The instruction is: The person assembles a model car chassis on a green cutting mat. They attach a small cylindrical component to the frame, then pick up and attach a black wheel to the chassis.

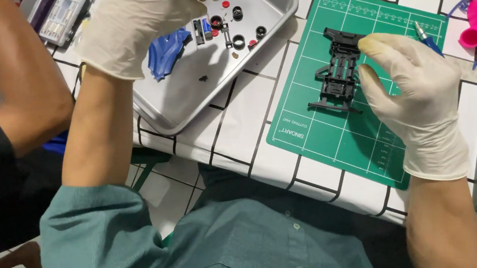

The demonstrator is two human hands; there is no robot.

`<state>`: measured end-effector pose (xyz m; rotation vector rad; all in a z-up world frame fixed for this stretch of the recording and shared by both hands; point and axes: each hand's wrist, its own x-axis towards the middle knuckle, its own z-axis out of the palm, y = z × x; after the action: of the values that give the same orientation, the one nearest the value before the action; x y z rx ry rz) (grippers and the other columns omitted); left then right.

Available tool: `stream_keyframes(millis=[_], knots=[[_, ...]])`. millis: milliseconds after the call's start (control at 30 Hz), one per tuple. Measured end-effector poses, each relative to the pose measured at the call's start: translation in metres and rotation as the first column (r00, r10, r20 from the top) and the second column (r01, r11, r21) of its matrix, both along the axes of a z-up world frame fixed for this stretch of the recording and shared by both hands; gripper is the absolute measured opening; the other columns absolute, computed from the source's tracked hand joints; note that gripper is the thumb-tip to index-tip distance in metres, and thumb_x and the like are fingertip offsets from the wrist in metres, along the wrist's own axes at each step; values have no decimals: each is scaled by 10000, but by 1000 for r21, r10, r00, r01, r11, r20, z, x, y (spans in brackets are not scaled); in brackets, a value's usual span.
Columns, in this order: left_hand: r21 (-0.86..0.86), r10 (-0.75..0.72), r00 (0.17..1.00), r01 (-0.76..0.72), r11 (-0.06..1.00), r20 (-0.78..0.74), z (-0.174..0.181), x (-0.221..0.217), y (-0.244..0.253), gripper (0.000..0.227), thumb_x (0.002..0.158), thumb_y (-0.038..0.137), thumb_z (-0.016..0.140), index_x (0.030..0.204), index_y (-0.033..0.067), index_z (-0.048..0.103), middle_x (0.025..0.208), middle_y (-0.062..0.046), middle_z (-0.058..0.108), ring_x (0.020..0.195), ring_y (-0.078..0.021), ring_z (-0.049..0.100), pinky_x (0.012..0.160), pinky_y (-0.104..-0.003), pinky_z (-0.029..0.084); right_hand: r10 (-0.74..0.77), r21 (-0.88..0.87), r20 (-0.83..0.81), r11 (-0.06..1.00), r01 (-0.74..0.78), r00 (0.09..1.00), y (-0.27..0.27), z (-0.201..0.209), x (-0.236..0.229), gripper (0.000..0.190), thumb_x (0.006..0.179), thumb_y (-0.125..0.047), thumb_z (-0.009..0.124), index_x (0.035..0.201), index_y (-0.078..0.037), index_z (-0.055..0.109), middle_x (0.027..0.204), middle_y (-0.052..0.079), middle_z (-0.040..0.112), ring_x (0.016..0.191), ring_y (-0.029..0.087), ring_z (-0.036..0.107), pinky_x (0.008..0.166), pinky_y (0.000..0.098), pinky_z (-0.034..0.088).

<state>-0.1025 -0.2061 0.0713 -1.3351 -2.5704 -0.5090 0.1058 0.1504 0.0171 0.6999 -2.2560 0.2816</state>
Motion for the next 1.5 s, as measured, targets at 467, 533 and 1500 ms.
stream_keyframes(millis=[467,533,1500], knots=[[-263,10,980,44,964,200,-66,-45,26,364,717,108,855,1022,306,847,1187,-15,700,1050,-333,646,840,-457,493,-45,45,41,998,43,998,4,-5,-1,236,1044,30,819,1277,18,786,1270,212,805,1067,351,776,877,431,601],[-239,-28,994,53,970,106,-72,-46,24,282,708,217,892,976,296,850,1100,-14,710,951,-324,662,746,-462,519,-31,27,27,999,30,999,5,-5,-1,239,1043,42,828,1277,31,781,1258,230,803,1078,368,774,897,445,616],[-141,-98,956,141,980,276,-37,-12,-25,201,713,86,881,895,159,841,1185,-76,725,1025,-287,679,850,-437,483,12,-23,63,1000,-10,998,6,-3,2,209,1064,109,831,1267,105,787,1259,296,796,1110,410,769,949,467,620]])
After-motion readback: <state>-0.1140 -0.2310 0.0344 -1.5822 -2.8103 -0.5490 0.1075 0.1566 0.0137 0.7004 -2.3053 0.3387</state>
